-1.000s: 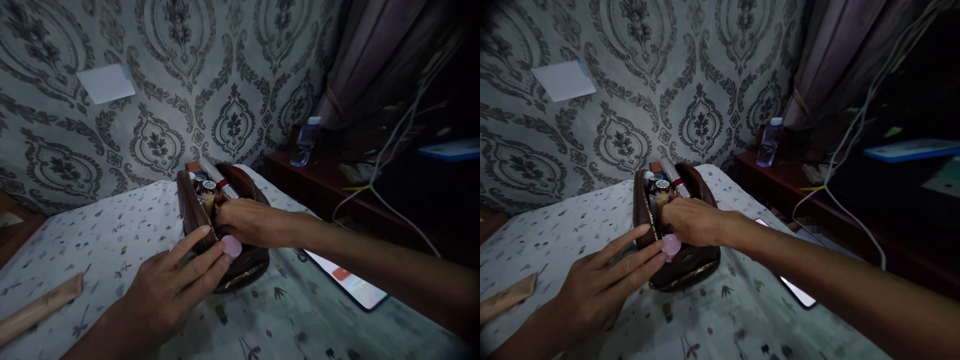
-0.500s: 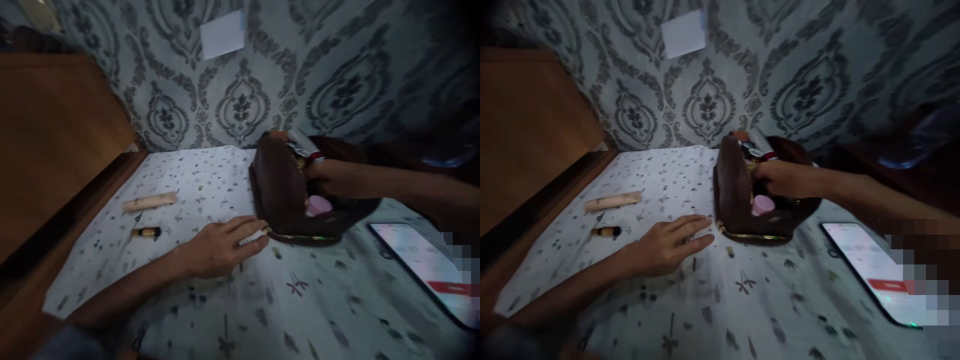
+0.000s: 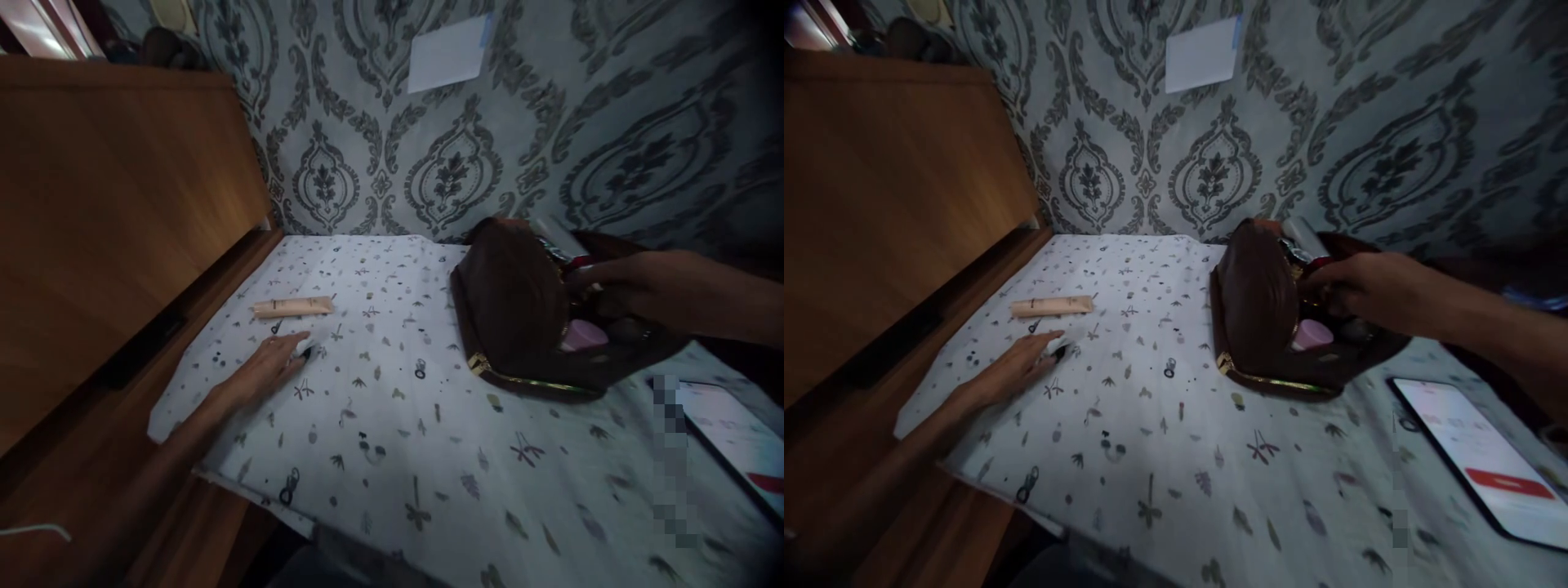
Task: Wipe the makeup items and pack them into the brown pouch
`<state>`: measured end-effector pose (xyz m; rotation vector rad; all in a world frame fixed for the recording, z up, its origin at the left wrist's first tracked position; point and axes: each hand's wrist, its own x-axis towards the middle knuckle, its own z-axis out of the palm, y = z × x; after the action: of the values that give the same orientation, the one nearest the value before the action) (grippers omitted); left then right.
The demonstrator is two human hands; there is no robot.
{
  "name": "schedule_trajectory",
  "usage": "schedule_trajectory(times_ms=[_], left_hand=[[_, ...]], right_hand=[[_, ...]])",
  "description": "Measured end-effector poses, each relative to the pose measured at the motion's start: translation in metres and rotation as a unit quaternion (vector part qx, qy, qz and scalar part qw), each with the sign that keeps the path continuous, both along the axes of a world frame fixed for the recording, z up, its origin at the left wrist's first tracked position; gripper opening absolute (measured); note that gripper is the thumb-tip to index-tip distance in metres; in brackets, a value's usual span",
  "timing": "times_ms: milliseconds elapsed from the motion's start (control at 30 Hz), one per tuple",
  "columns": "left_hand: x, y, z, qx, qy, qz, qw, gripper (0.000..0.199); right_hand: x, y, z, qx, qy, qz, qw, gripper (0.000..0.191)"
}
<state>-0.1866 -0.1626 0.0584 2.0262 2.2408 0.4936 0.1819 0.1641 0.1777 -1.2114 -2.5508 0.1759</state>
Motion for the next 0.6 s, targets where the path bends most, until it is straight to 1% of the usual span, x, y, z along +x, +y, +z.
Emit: schedule_trajectory(times_ms=[67,100,133,167,200,233,300,333,367,400,433,467,500,533,567,600], left_hand=[[-0.002,-0.005,-0.007,-0.024,0.025,-0.022,0.999,0.046],[-0.003,-0.005,-0.010,-0.019,0.036,-0.025,0.999,0.044],[-0.002,-0.004,-0.011,-0.008,0.048,-0.023,0.999,0.042],[-0.001,-0.003,-0.011,0.003,0.058,-0.019,0.998,0.041],[0.001,-0.001,-0.010,0.015,0.065,-0.017,0.998,0.039],[0.005,0.002,-0.008,0.028,0.063,-0.018,0.997,0.038],[0.019,0.010,0.001,0.055,0.024,-0.032,0.998,0.035],[0.029,0.015,0.006,0.070,-0.013,-0.040,0.997,0.033],[0.040,0.020,0.011,0.086,-0.055,-0.046,0.994,0.030],[0.053,0.026,0.015,0.099,-0.096,-0.051,0.989,0.027],[0.067,0.033,0.020,0.109,-0.131,-0.054,0.984,0.024],[0.080,0.039,0.023,0.117,-0.158,-0.054,0.979,0.022],[0.092,0.045,0.025,0.124,-0.176,-0.051,0.975,0.020],[0.103,0.052,0.027,0.132,-0.188,-0.048,0.972,0.018],[0.113,0.058,0.028,0.141,-0.196,-0.045,0.969,0.018],[0.120,0.065,0.028,0.153,-0.204,-0.042,0.966,0.018]], right_hand=[[0.009,-0.019,0.009,-0.036,-0.010,-0.057,0.998,0.029],[0.012,-0.031,0.010,-0.032,0.009,-0.074,0.997,0.031],[0.014,-0.045,0.008,-0.005,0.060,-0.081,0.995,0.032],[0.012,-0.060,0.003,0.002,0.108,-0.044,0.993,0.031],[0.008,-0.076,-0.005,-0.017,0.153,-0.001,0.988,0.030],[0.001,-0.094,-0.016,-0.057,0.189,0.055,0.979,0.030],[-0.021,-0.132,-0.044,-0.157,0.231,0.155,0.948,0.023],[-0.036,-0.150,-0.059,-0.220,0.245,0.188,0.925,0.022],[-0.051,-0.168,-0.075,-0.293,0.254,0.204,0.899,0.025],[-0.066,-0.184,-0.090,-0.358,0.280,0.206,0.867,0.030],[-0.081,-0.196,-0.103,-0.426,0.312,0.206,0.824,0.038],[-0.094,-0.206,-0.115,-0.491,0.345,0.209,0.772,0.047],[-0.104,-0.212,-0.124,-0.552,0.361,0.231,0.715,0.054],[-0.113,-0.216,-0.131,-0.591,0.380,0.244,0.669,0.058],[-0.118,-0.219,-0.136,-0.617,0.389,0.254,0.635,0.059],[-0.121,-0.220,-0.139,-0.623,0.410,0.246,0.619,0.057]])
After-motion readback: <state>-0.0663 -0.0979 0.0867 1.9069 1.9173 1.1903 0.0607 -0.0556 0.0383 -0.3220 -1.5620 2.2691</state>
